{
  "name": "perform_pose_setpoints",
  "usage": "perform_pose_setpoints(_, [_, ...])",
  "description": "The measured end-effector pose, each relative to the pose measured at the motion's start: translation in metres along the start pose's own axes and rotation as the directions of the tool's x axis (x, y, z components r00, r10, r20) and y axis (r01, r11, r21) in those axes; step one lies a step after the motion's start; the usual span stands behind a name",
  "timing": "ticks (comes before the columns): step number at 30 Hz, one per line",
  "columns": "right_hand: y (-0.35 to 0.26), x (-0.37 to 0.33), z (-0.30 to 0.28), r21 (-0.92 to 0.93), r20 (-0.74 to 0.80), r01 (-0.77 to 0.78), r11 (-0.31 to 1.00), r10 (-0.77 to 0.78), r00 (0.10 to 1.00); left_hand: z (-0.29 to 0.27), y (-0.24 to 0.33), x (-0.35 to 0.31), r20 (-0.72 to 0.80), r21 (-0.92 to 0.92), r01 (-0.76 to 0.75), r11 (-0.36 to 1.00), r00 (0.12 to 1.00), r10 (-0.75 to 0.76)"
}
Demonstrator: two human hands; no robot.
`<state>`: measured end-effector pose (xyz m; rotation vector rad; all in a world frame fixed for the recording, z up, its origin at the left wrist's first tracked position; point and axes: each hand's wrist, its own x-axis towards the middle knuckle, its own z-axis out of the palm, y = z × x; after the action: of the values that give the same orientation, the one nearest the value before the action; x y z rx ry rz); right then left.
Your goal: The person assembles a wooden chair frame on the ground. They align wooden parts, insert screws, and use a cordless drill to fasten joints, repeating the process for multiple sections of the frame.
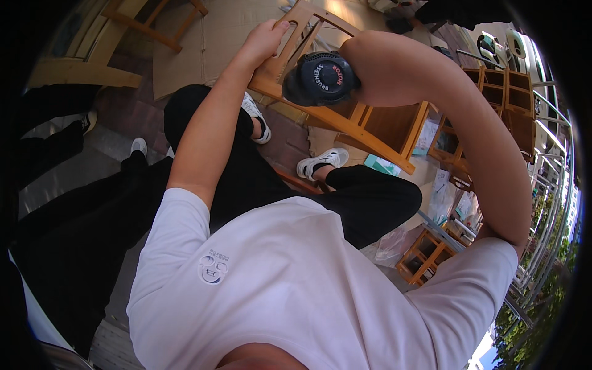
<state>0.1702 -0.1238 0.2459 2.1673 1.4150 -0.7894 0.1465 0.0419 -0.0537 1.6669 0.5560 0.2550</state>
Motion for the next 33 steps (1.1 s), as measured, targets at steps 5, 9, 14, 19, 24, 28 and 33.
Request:
perform_pose_setpoints(5, [0.002,0.009,0.002,-0.048,-0.040,0.113,0.992,-0.115,0.993,0.001,-0.020,0.012,-0.068,0.076,-0.076,0.994,0.994,0.081])
perform_pose_setpoints(9, [0.006,0.013,0.001,-0.044,-0.028,0.116,0.992,-0.117,0.993,0.005,-0.019,0.013,-0.058,0.093,-0.084,0.992,0.994,0.089])
perform_pose_setpoints(14, [0.010,0.021,-0.004,-0.041,0.040,0.097,0.994,-0.096,0.995,0.002,-0.027,0.019,-0.077,0.158,-0.114,0.981,0.989,0.127])
perform_pose_setpoints(19, [0.014,0.024,0.004,-0.040,0.026,0.095,0.995,-0.095,0.995,0.004,-0.025,0.015,-0.096,0.160,-0.167,0.973,0.978,0.183])
perform_pose_setpoints(24, [0.006,0.019,-0.010,-0.122,0.033,0.170,0.978,-0.167,0.985,-0.003,-0.007,0.008,-0.037,0.187,-0.038,0.982,0.998,0.046])
perform_pose_setpoints(28, [0.011,0.020,-0.010,-0.104,0.022,0.204,0.973,-0.203,0.979,-0.003,-0.004,0.005,-0.076,0.248,-0.094,0.964,0.990,0.116])
perform_pose_setpoints(33, [0.014,0.016,-0.031,-0.158,-0.005,0.306,0.939,-0.310,0.951,-0.005,-0.006,0.007,-0.073,0.292,-0.122,0.949,0.986,0.150])
